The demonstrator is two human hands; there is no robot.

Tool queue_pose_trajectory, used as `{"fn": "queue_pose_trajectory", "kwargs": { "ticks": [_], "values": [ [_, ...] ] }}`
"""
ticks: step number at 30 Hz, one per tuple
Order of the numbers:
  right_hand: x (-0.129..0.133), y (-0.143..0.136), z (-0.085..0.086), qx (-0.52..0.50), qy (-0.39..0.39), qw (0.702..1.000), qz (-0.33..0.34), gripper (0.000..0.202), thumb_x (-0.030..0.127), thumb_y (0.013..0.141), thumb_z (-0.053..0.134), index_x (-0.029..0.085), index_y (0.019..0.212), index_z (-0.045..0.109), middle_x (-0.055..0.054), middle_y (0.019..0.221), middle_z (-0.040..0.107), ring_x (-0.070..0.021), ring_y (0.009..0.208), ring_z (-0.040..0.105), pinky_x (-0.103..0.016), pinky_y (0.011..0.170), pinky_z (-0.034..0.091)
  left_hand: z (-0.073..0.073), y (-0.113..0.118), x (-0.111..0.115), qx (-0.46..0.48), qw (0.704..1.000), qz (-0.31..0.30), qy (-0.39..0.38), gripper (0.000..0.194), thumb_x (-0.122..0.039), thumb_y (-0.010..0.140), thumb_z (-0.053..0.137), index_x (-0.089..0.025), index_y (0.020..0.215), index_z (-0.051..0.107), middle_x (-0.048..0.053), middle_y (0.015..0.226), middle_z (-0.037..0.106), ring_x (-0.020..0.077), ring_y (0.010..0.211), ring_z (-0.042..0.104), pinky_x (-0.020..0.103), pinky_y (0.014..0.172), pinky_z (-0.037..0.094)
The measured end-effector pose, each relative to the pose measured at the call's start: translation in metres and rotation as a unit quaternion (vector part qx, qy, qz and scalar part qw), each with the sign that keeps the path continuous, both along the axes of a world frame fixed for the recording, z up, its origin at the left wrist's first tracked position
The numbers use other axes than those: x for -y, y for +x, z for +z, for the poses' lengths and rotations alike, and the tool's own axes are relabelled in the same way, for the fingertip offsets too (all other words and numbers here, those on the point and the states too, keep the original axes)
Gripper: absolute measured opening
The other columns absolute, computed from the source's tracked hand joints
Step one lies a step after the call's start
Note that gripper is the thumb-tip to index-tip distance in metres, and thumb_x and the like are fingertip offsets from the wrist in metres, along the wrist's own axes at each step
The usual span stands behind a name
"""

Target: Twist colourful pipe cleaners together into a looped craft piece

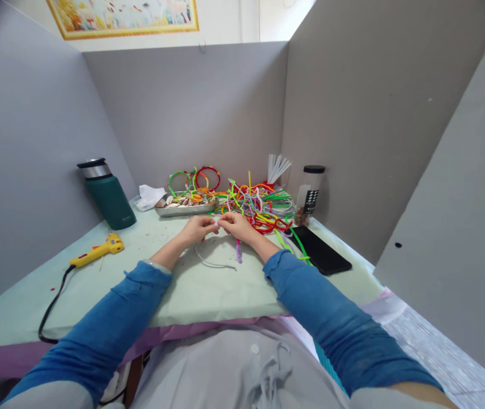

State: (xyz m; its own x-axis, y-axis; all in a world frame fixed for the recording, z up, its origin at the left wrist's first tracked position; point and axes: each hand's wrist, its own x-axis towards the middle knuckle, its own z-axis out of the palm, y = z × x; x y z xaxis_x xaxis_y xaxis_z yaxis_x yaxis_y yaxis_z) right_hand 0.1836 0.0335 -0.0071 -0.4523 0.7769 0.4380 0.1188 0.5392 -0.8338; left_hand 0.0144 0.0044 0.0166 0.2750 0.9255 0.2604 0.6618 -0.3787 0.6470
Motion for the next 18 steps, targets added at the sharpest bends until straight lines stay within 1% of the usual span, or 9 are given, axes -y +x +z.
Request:
{"fn": "queue_pose_trajectory", "kwargs": {
  "ticks": [8, 13, 18],
  "values": [
    [0.0041, 0.0013, 0.0037, 0.010, 0.008, 1.000, -0.005, 0.024, 0.038, 0.076, 0.050, 0.014, 0.074, 0.053, 0.005, 0.051, 0.045, -0.0062, 0.045, 0.036, -0.020, 0.047, 0.028, 0.0001, 0.0003, -0.0010, 0.003, 1.000, 0.012, -0.007, 0.036, -0.043, 0.075, 0.050, -0.012, 0.075, 0.067, 0.003, 0.067, 0.065, 0.0053, 0.040, 0.043, 0.017, 0.039, 0.033],
    [0.0039, 0.0019, 0.0044, 0.026, 0.018, 0.999, -0.015, 0.026, 0.039, 0.077, 0.048, 0.014, 0.070, 0.053, 0.004, 0.051, 0.046, -0.0066, 0.046, 0.037, -0.020, 0.047, 0.028, 0.0014, 0.0015, 0.0007, 0.009, 0.999, 0.029, -0.016, 0.037, -0.044, 0.075, 0.051, -0.012, 0.075, 0.068, 0.003, 0.065, 0.064, 0.0047, 0.037, 0.040, 0.018, 0.037, 0.031],
    [0.0040, 0.0019, 0.0049, 0.027, 0.019, 0.999, -0.016, 0.027, 0.039, 0.078, 0.047, 0.015, 0.069, 0.052, 0.004, 0.051, 0.046, -0.0066, 0.046, 0.037, -0.020, 0.048, 0.029, 0.0044, 0.0027, 0.0036, 0.012, 0.999, 0.037, -0.023, 0.036, -0.044, 0.075, 0.051, -0.012, 0.071, 0.067, 0.003, 0.063, 0.064, 0.0045, 0.037, 0.040, 0.017, 0.037, 0.031]
  ]
}}
